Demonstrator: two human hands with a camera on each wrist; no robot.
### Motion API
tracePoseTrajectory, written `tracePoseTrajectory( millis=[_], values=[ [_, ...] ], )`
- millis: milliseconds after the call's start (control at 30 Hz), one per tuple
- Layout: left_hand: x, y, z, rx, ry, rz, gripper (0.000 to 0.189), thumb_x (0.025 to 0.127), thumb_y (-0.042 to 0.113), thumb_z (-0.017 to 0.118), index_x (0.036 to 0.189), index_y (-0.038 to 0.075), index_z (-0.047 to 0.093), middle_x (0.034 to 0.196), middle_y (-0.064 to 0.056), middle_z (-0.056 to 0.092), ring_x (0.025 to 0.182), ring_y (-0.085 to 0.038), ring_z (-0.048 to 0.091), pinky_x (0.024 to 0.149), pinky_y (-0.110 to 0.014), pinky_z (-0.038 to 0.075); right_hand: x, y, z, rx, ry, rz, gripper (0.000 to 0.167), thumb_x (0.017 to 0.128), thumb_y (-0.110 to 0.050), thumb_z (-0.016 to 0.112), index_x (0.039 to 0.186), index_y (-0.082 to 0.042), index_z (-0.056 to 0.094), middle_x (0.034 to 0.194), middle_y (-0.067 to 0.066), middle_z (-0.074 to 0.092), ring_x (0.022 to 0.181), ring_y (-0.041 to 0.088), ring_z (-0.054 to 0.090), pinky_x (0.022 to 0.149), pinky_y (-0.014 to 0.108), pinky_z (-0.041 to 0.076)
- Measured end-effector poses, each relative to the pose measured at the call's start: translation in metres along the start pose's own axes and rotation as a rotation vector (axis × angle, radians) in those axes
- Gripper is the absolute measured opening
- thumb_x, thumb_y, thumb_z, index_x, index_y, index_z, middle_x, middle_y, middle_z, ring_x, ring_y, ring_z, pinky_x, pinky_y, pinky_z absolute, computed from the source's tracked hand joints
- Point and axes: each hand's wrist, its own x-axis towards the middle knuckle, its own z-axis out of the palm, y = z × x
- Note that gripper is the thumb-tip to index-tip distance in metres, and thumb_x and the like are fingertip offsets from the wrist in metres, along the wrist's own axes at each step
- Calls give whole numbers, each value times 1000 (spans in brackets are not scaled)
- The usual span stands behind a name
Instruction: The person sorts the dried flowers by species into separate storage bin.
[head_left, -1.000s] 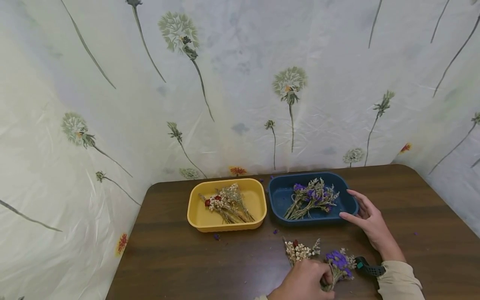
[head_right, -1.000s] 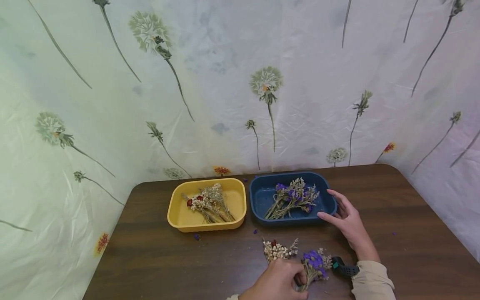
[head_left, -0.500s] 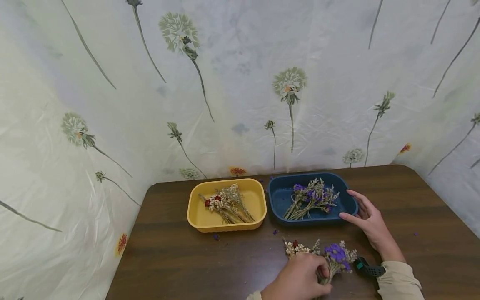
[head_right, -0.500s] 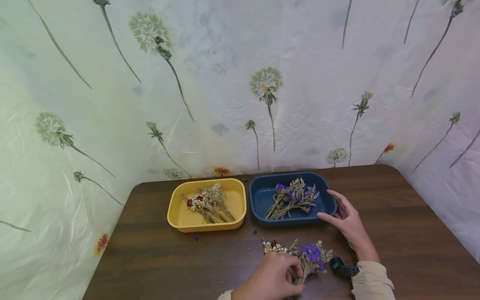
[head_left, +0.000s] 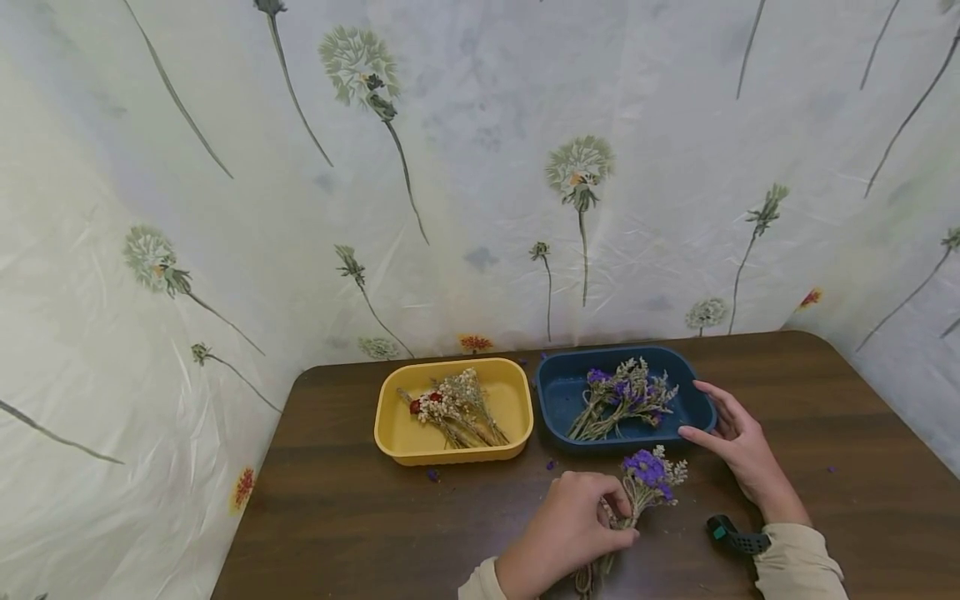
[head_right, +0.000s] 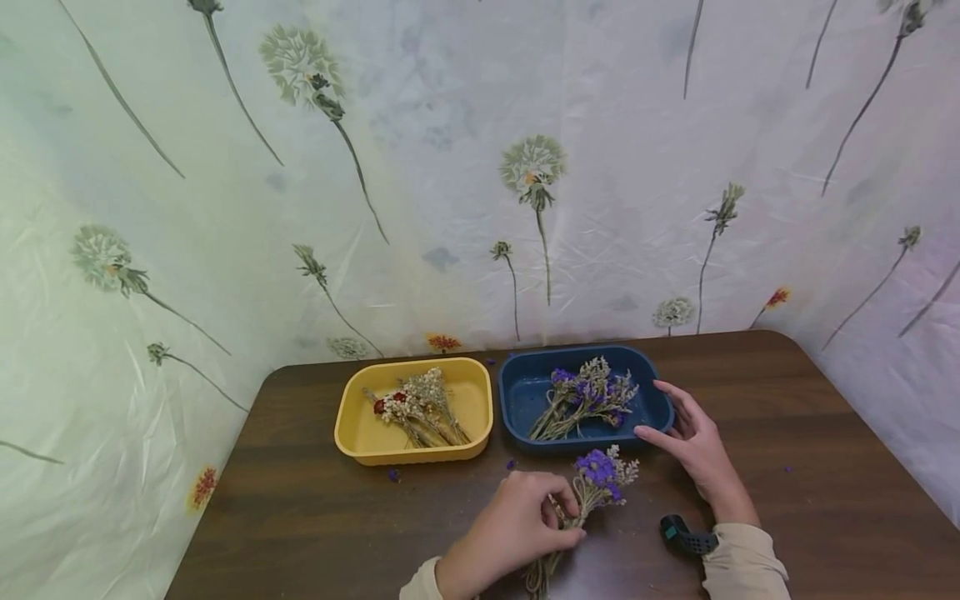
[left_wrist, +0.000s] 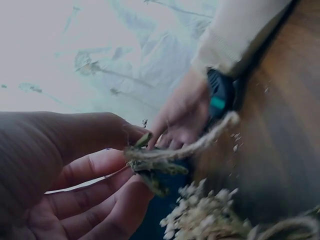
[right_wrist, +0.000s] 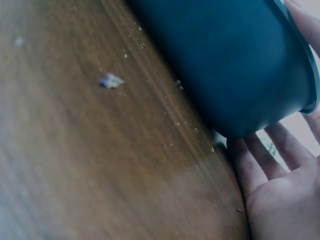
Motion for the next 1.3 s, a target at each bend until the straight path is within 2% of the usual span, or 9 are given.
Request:
tracePoseTrajectory(
  millis=[233,367,600,867,967,1067,1133,1200,1300],
  values=[
    [8,-12,-17,-130,22,-11,15,85,20,87,85,21,72,69,16,65,54,10,53,56,-11,46,-1,0,0,3,-6,2,75,103,-15,65,165,-26,26,174,-4,19,154,5,27,97,-2,33],
    [16,-16,-26,-125,58,-4,13,86,20,86,87,20,73,73,14,67,56,8,53,56,-12,46,-1,0,-1,8,-2,1,74,102,-15,65,165,-26,26,174,-4,19,154,5,26,97,-2,33],
    [32,-23,-41,-61,145,-1,12,87,20,85,88,18,73,77,8,68,57,6,51,55,-13,44,-1,-1,-1,5,6,8,74,102,-16,66,164,-25,28,174,-1,21,144,-6,35,97,-1,35],
    [58,-33,-54,20,210,-4,11,88,21,84,88,18,74,75,5,68,54,2,49,53,-16,43,0,1,-1,6,7,15,74,102,-16,66,164,-26,28,174,-1,21,148,-2,33,99,-2,33],
    [69,-34,-55,65,220,-13,10,89,23,83,88,21,74,74,9,67,55,2,50,72,-21,53,0,1,-1,4,10,21,74,102,-16,66,164,-26,28,174,-1,21,150,1,32,100,-2,32],
    [80,-34,-57,117,226,-15,9,90,26,83,88,24,74,76,12,68,56,3,51,77,-26,56,0,0,0,1,13,30,74,102,-17,67,164,-26,28,174,2,20,152,5,32,100,-2,33],
    [87,-34,-57,151,229,-15,9,90,28,83,89,24,74,78,11,70,57,2,51,75,-24,54,0,0,0,0,13,35,74,102,-17,67,164,-26,27,174,3,19,154,9,32,100,-2,33],
    [94,-34,-58,183,229,-17,10,90,29,83,90,24,74,84,11,73,58,1,51,61,-19,46,0,0,-1,-2,13,37,75,102,-18,67,164,-27,27,174,5,19,156,13,30,100,-2,32],
    [105,-35,-57,211,224,-31,11,89,30,83,90,25,74,88,9,75,60,-2,51,59,-17,40,0,0,-1,-1,11,37,75,102,-18,67,164,-27,27,174,5,19,157,17,28,100,-2,32]
  ],
)
